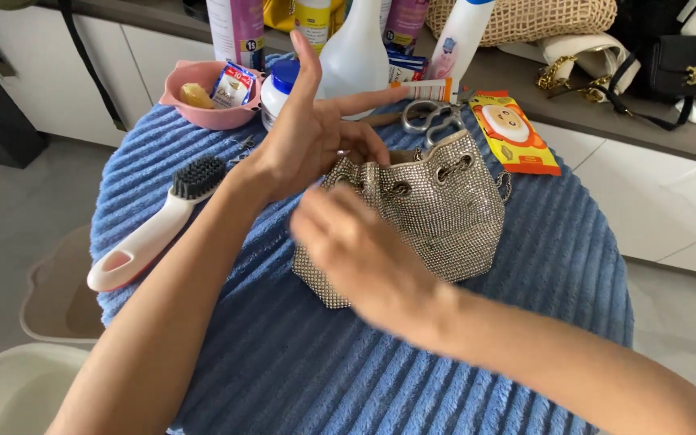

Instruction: Cleaning the interior lining and exterior of a rhinestone-covered bag using a cloth.

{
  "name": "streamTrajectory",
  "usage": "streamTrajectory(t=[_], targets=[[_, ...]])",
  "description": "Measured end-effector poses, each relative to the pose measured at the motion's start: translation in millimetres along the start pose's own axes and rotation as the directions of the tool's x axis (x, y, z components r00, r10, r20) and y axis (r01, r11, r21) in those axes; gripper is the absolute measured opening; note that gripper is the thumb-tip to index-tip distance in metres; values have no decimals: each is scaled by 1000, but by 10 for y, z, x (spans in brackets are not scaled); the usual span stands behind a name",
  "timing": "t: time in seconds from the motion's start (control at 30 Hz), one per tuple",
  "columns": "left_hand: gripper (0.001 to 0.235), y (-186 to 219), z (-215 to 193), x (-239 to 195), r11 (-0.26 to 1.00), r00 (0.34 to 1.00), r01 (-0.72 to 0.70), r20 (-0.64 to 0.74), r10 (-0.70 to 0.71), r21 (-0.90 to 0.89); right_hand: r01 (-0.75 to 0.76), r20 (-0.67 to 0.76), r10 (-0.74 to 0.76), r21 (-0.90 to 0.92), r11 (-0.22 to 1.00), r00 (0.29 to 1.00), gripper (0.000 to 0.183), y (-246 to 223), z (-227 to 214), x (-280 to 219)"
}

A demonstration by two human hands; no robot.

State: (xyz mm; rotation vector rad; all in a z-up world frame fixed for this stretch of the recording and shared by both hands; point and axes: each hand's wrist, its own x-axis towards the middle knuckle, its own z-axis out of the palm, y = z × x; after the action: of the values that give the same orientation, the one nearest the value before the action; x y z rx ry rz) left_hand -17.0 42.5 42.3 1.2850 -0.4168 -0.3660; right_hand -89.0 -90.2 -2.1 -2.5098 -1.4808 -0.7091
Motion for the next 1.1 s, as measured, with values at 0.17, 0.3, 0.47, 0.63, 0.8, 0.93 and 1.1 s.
streamTrajectory(t=[0.17, 0.3, 0.47, 0.63, 0.8, 0.93, 1.1], targets=[[124, -29, 75, 36, 976, 999, -43, 24, 39, 216, 85, -25, -82, 267, 960, 996, 8, -116, -198, -319], [111, -68, 132, 73, 900, 999, -24, -11, 32, 434, 76, 27, -98, 444, 893, 995, 43, 121, -294, -671], [72, -147, 164, 61, 831, 991, -125, 36, 126, 542, 25, 43, -45, 382, 924, 998, 43, 652, -325, -1152], [60, -148, 241, 36, 729, 979, -204, 131, 157, 653, -151, 93, 130, 278, 949, 987, 50, 1067, -473, -1582], [38, -198, 262, 61, 590, 976, -213, 148, 157, 779, -303, 1, 315, 281, 911, 949, 43, 921, -433, -1526], [45, -401, 87, 187, 408, 924, -366, 277, 262, 836, -201, 8, 220, 434, 878, 976, 53, 458, -215, -1094], [34, -373, 83, 150, 403, 885, -450, 335, 324, 797, -19, -56, 66, 595, 803, 996, 56, 176, -10, -717]])
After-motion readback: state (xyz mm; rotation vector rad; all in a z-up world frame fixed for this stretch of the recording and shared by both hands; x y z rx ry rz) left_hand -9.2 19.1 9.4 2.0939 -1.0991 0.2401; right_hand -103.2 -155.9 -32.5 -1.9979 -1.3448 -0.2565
